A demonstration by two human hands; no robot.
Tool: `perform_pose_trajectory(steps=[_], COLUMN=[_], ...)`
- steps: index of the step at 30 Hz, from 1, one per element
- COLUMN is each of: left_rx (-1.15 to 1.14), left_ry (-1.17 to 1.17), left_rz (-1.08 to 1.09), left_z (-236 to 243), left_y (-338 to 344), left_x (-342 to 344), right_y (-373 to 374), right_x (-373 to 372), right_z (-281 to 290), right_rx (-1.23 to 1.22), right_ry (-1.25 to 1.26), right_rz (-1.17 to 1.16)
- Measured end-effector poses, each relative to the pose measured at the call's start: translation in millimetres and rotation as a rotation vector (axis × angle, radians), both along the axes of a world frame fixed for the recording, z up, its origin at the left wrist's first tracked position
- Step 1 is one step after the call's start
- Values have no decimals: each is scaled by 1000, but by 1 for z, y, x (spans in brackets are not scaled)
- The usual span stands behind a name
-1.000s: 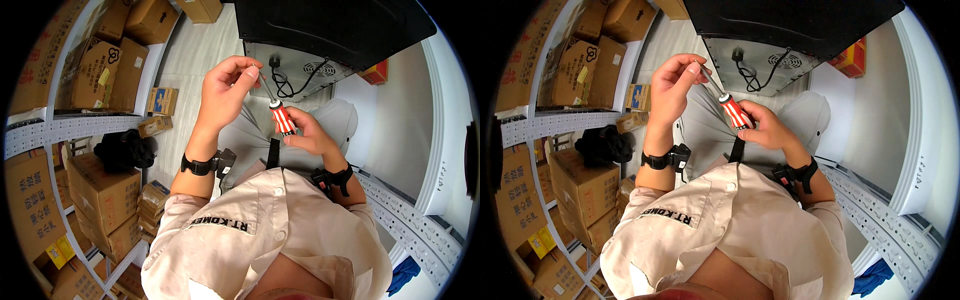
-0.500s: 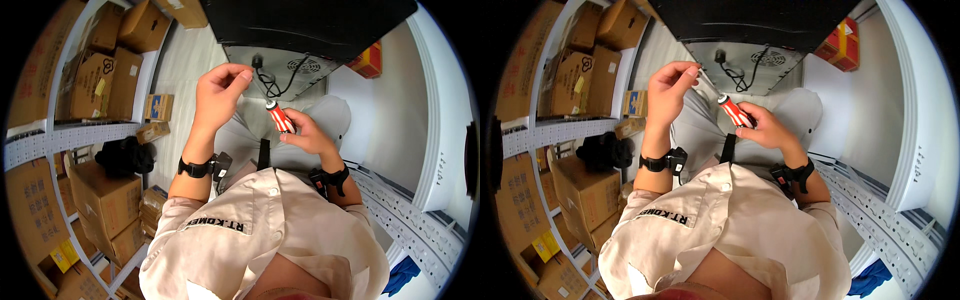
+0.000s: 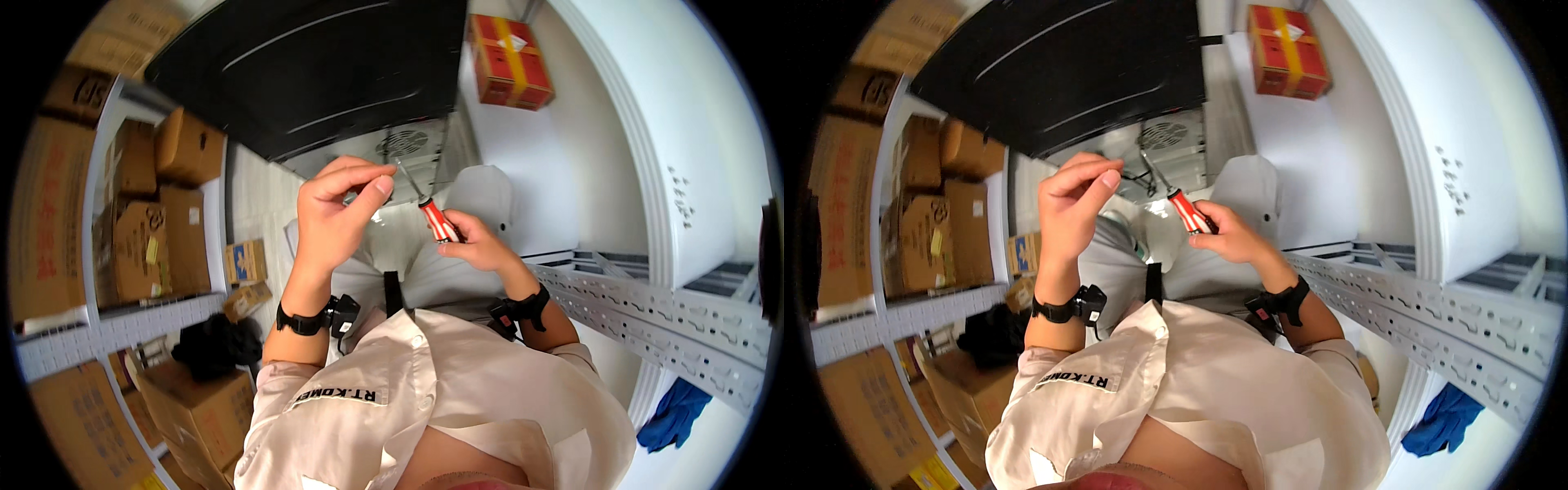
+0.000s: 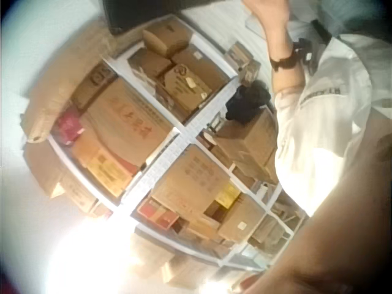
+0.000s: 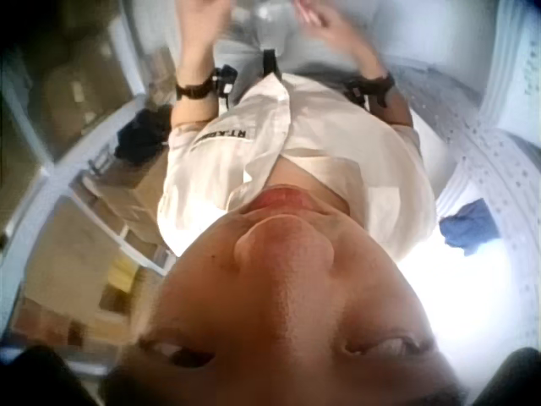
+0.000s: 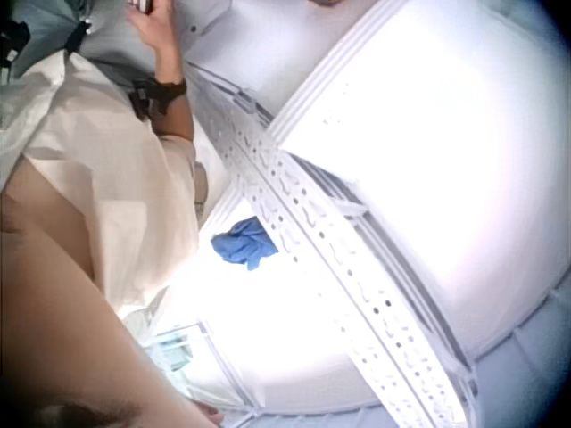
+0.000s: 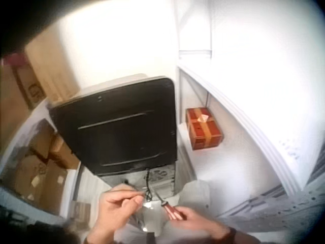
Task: The person unscrews fasteners from the rear panel of a server using a screwdriver and places the screws on a nearby white shelf.
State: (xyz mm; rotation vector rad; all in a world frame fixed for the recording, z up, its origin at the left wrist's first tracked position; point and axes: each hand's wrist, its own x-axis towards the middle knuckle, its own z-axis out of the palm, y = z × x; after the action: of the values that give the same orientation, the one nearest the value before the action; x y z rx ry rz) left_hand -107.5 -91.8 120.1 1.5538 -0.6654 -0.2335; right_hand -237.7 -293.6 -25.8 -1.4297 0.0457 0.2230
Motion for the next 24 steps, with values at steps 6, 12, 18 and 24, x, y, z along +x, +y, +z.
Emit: perform_pose_trajectory(steps=[6, 12, 18, 24], left_rx=[8, 60, -22, -12], left_ry=[25, -26, -255, -335], left_rz=[-200, -482, -578, -450], left_z=[15, 42, 70, 70], left_y=[-81, -159, -232, -276], left_x=[-28, -65, -108, -142], right_y=[-29, -52, -55, -54], right_x=[-36, -72, -95, -99], right_z=[-21, -14, -52, -73], right_rx=[15, -89, -237, -377], right_ry=[41, 44, -41, -262], right_rz=[-176, -329, -426, -373])
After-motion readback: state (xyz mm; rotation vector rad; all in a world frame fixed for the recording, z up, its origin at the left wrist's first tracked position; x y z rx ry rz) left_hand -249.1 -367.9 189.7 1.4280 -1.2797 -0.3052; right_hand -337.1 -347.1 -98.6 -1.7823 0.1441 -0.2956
